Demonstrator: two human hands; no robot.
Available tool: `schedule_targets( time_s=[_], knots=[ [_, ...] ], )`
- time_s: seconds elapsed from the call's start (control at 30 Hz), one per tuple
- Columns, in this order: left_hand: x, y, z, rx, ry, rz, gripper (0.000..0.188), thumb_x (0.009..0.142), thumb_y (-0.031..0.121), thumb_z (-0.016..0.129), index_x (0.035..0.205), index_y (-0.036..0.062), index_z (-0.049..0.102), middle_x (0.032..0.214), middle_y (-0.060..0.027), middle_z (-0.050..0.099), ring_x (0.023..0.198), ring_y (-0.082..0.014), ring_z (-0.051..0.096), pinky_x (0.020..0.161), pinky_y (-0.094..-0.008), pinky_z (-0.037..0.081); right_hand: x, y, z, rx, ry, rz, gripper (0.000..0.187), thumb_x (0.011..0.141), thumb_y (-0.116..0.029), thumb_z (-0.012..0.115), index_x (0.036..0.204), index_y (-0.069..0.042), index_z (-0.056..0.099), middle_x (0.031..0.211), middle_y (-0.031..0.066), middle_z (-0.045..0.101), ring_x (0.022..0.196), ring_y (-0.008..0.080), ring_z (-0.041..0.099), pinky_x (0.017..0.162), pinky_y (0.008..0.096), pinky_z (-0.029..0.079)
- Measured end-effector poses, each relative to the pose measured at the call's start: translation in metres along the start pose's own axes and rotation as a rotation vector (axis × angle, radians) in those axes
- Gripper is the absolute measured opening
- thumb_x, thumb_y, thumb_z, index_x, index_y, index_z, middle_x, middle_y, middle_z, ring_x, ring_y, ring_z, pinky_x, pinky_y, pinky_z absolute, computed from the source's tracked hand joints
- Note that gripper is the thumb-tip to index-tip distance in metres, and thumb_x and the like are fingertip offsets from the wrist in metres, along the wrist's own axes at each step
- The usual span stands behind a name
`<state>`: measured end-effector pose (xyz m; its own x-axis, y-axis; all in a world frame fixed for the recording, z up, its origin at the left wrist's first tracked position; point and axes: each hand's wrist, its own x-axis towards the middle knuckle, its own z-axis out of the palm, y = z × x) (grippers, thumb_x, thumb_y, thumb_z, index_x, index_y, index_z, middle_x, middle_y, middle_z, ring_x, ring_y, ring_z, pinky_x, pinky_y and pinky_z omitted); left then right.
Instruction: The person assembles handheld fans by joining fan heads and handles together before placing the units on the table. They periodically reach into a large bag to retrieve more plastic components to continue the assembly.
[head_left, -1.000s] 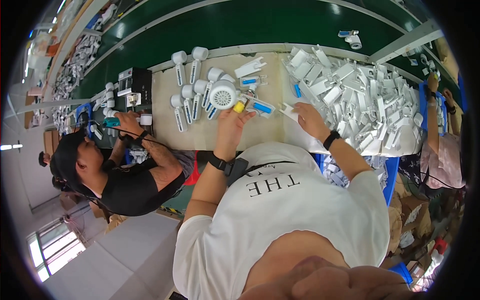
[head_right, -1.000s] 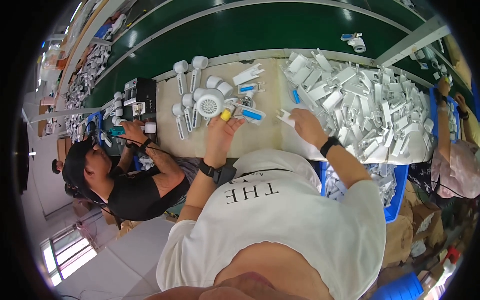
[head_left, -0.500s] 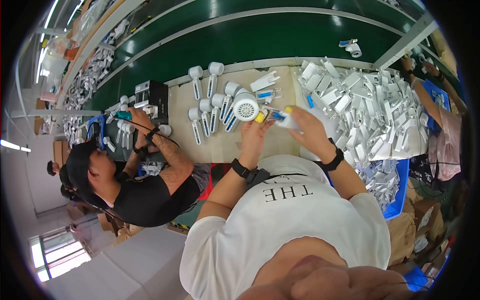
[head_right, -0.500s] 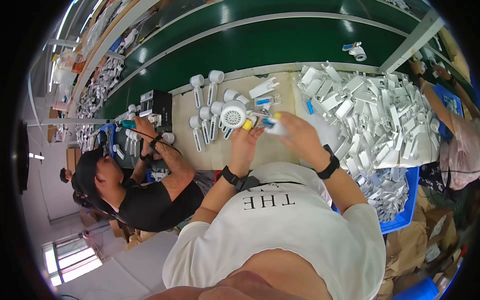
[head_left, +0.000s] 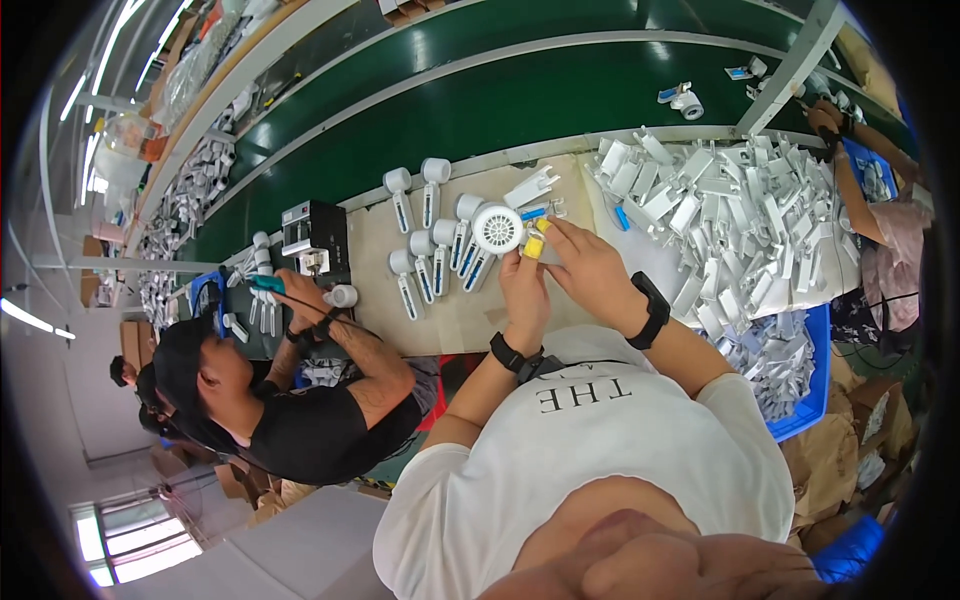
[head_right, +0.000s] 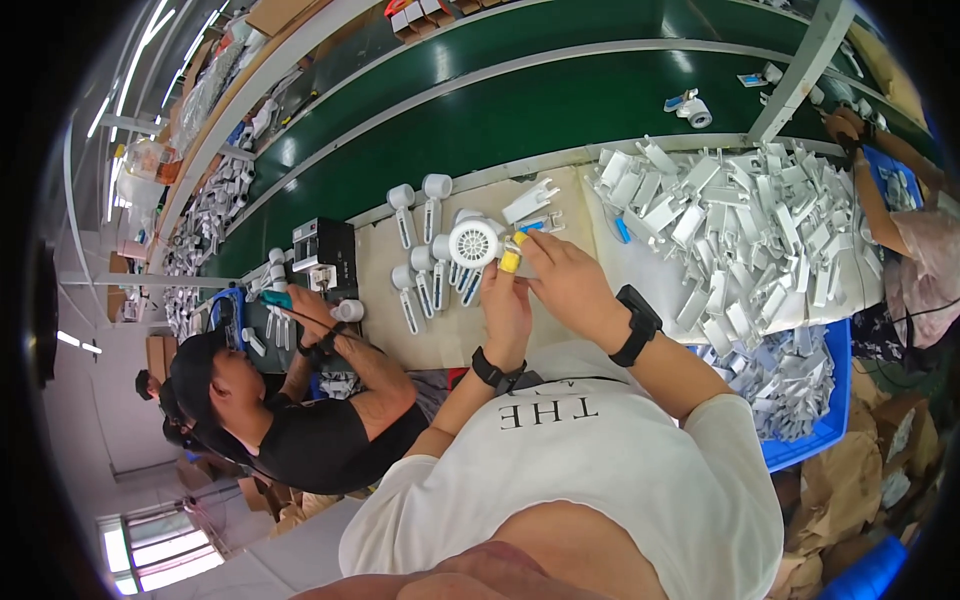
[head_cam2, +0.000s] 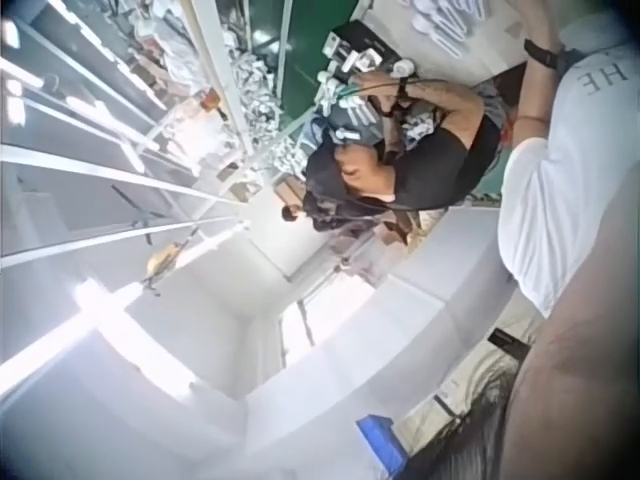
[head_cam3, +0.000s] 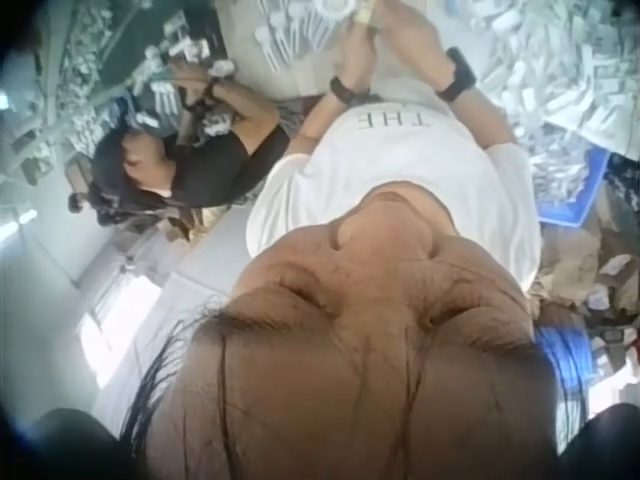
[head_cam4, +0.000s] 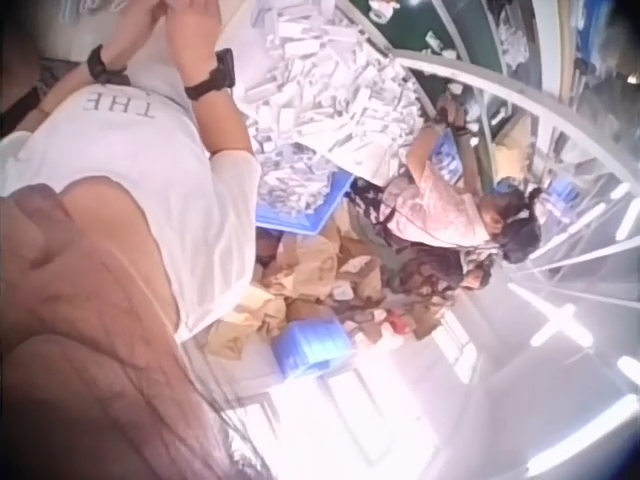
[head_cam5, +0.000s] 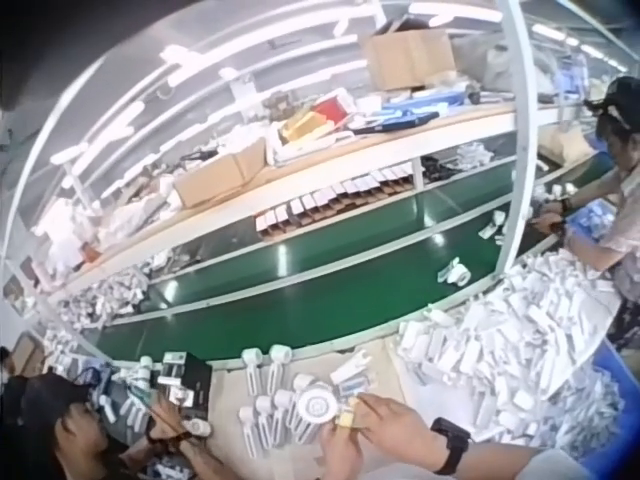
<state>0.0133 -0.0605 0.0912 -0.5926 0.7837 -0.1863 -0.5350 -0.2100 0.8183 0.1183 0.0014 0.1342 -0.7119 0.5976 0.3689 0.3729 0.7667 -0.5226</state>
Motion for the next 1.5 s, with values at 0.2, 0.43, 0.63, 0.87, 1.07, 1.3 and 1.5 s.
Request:
schedule_targets(
  time_s=[0.2, 0.43, 0.63, 0.87, 1.07, 1.3, 1.5],
  knots=[
    [-0.002, 0.007, 0.016, -0.203, -0.032, 0.073, 0.024, 0.087, 0.008, 0.051, 0.110, 0.0019, 0.052, 0.107, -0.0042, 0.056, 0.093, -0.0109, 0.054, 0.077, -0.0229, 0.043, 0.001, 0.010, -0.002, 0.144, 0.062, -0.063, 0.058, 0.068, -0.008, 0.065, 0.120, -0.002, 0.042, 0.122, 0.0162, 0.046, 0.107, 0.0325, 0.048, 0.088, 0.0357, 0.043],
    [-0.003, -0.003, 0.024, -0.146, 0.013, 0.123, 0.027, 0.085, 0.005, 0.053, 0.111, -0.0006, 0.051, 0.111, -0.0061, 0.055, 0.097, -0.0123, 0.052, 0.083, -0.0250, 0.041, 0.006, 0.010, -0.012, 0.088, 0.063, -0.025, 0.058, 0.068, -0.008, 0.065, 0.121, -0.002, 0.041, 0.122, 0.0162, 0.046, 0.107, 0.0328, 0.048, 0.088, 0.0361, 0.042],
    [0.010, 0.018, 0.026, 0.140, -0.041, 0.347, 0.024, 0.084, 0.007, 0.055, 0.107, -0.0022, 0.055, 0.102, -0.0078, 0.059, 0.091, -0.0154, 0.057, 0.080, -0.0280, 0.045, 0.018, 0.014, -0.019, 0.282, 0.136, -0.109, 0.050, 0.074, -0.012, 0.064, 0.119, -0.001, 0.044, 0.112, 0.0126, 0.054, 0.096, 0.0260, 0.055, 0.078, 0.0313, 0.046],
    [0.010, 0.041, 0.043, -0.129, -0.187, 0.175, 0.023, 0.083, 0.003, 0.053, 0.105, -0.0039, 0.054, 0.100, -0.0140, 0.061, 0.093, -0.0209, 0.059, 0.082, -0.0316, 0.048, -0.013, 0.036, -0.025, 1.005, -0.321, 0.521, 0.030, 0.085, -0.023, 0.055, 0.105, -0.001, 0.054, 0.076, 0.0002, 0.055, 0.064, 0.0043, 0.046, 0.057, 0.0195, 0.038],
    [0.000, 0.054, 0.058, -0.252, -0.157, 0.200, 0.022, 0.084, 0.002, 0.050, 0.105, -0.0048, 0.052, 0.099, -0.0145, 0.061, 0.091, -0.0222, 0.060, 0.081, -0.0328, 0.049, -0.004, 0.028, -0.037, 0.843, -0.043, 0.240, 0.025, 0.081, -0.023, 0.058, 0.074, 0.000, 0.053, 0.061, -0.0004, 0.044, 0.057, 0.0076, 0.040, 0.051, 0.0245, 0.034],
    [0.031, 0.040, 0.030, -0.041, -0.112, 0.086, 0.020, 0.085, 0.007, 0.049, 0.101, -0.0022, 0.056, 0.094, -0.0099, 0.062, 0.086, -0.0181, 0.060, 0.076, -0.0288, 0.048, -0.002, 0.044, 0.010, 0.740, -0.095, 0.300, 0.027, 0.078, -0.025, 0.061, 0.072, 0.000, 0.055, 0.060, 0.0048, 0.049, 0.054, 0.0127, 0.046, 0.050, 0.0263, 0.038],
    [0.100, 0.047, -0.108, 1.457, 0.241, 0.260, 0.021, 0.074, 0.011, 0.055, 0.091, 0.0008, 0.054, 0.072, -0.0185, 0.056, 0.068, -0.0349, 0.055, 0.065, -0.0391, 0.043, 0.011, 0.101, 0.033, 0.498, -0.428, 0.094, 0.029, 0.078, -0.027, 0.061, 0.095, -0.004, 0.060, 0.076, 0.0097, 0.061, 0.068, 0.0204, 0.059, 0.062, 0.0301, 0.047]
  ],
)
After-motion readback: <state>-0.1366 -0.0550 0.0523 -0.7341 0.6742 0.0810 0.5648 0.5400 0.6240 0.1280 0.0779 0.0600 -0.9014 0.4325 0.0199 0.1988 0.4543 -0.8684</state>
